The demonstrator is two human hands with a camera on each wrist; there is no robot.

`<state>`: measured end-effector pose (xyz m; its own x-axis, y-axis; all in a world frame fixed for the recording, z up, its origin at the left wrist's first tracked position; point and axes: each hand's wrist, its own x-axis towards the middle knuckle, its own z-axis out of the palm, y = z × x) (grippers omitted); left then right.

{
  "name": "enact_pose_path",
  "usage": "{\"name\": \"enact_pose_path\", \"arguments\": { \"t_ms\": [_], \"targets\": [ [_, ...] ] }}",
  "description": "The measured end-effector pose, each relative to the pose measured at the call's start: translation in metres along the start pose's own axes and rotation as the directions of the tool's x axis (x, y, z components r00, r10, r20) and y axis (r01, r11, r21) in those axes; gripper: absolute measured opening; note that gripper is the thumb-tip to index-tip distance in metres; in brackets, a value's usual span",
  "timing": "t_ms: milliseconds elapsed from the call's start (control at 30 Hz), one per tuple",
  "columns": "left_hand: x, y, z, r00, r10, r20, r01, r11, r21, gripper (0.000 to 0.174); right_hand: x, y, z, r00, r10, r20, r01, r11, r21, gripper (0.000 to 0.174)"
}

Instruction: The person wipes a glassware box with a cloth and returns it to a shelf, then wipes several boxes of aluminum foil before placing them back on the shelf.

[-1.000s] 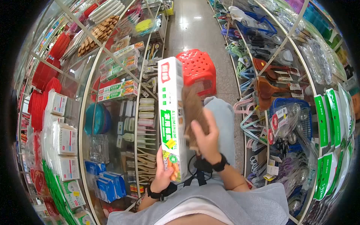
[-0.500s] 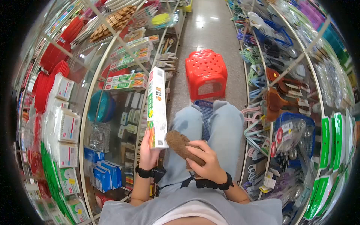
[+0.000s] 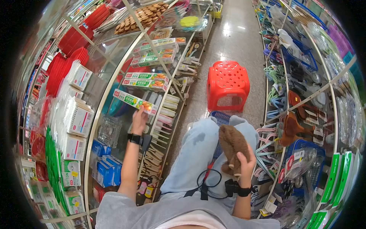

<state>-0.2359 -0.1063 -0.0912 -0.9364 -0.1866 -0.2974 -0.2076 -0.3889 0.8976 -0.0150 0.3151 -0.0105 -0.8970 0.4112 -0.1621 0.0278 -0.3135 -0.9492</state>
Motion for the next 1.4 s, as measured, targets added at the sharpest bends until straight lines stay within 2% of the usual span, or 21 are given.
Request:
{"name": "enact_pose_path", "arguments": {
  "t_ms": [100,133,267,333,400,433,633,733,833,933,1133,1233,1333,1400],
  "targets": [
    [0.029,0.003,0.002,0.996,-0.025,-0.081,0.02,0.998,-0.066,0.023,0.018,0.019,-0.019,0.994,0.098,-0.04,-0.08,0.943,0.322,0.049],
    [0.042,-0.001,-0.002,0.993,-0.045,-0.112,0.034,0.995,-0.091,0.023,0.021,0.021,-0.02,0.995,0.102,-0.019,-0.087,0.925,0.369,0.049],
    [0.069,-0.01,-0.001,0.99,-0.119,-0.076,0.111,0.988,-0.106,0.021,0.027,0.028,-0.022,0.992,0.123,0.022,-0.117,0.849,0.515,0.047],
    [0.075,-0.016,0.003,0.99,-0.098,-0.104,0.09,0.992,-0.083,0.019,0.029,0.03,-0.027,0.988,0.148,0.048,-0.149,0.81,0.567,0.049],
    [0.075,-0.017,0.016,0.984,-0.085,-0.157,0.075,0.995,-0.072,0.017,0.029,0.031,-0.031,0.983,0.173,0.067,-0.179,0.791,0.585,0.049],
    [0.078,-0.019,0.017,0.99,-0.077,-0.122,0.067,0.994,-0.082,0.018,0.03,0.031,-0.032,0.98,0.185,0.078,-0.194,0.78,0.595,0.049],
    [0.094,-0.026,0.025,0.988,-0.042,-0.152,0.034,0.998,-0.053,0.025,0.03,0.035,-0.036,0.974,0.215,0.071,-0.213,0.763,0.61,0.047],
    [0.103,-0.029,0.027,0.976,-0.064,-0.206,0.073,0.997,0.04,0.027,0.03,0.036,-0.039,0.968,0.234,0.086,-0.235,0.742,0.628,0.046],
    [0.112,-0.028,0.022,0.982,-0.094,-0.161,0.111,0.989,0.097,0.034,0.03,0.032,-0.035,0.966,0.24,0.098,-0.246,0.731,0.637,0.046],
    [0.12,-0.028,0.025,0.954,-0.068,-0.291,0.152,0.949,0.276,0.035,0.03,0.027,-0.03,0.965,0.226,0.13,-0.256,0.734,0.629,0.047],
    [0.142,-0.043,0.012,0.972,-0.052,-0.228,0.11,0.962,0.252,0.031,0.032,0.029,-0.03,0.964,0.239,0.116,-0.258,0.74,0.621,0.049],
    [0.135,-0.04,0.014,0.981,-0.02,-0.194,0.077,0.954,0.29,0.04,0.033,0.03,-0.031,0.957,0.262,0.126,-0.28,0.717,0.639,0.048],
    [0.123,-0.03,0.035,0.835,0.248,-0.492,0.169,0.735,0.657,0.053,0.034,0.024,-0.024,0.958,0.26,0.125,-0.277,0.706,0.652,0.05],
    [0.125,-0.011,0.035,0.816,0.408,-0.409,0.102,0.595,0.797,0.056,0.036,0.021,-0.022,0.955,0.255,0.153,-0.291,0.703,0.649,0.052]
  ]
}}
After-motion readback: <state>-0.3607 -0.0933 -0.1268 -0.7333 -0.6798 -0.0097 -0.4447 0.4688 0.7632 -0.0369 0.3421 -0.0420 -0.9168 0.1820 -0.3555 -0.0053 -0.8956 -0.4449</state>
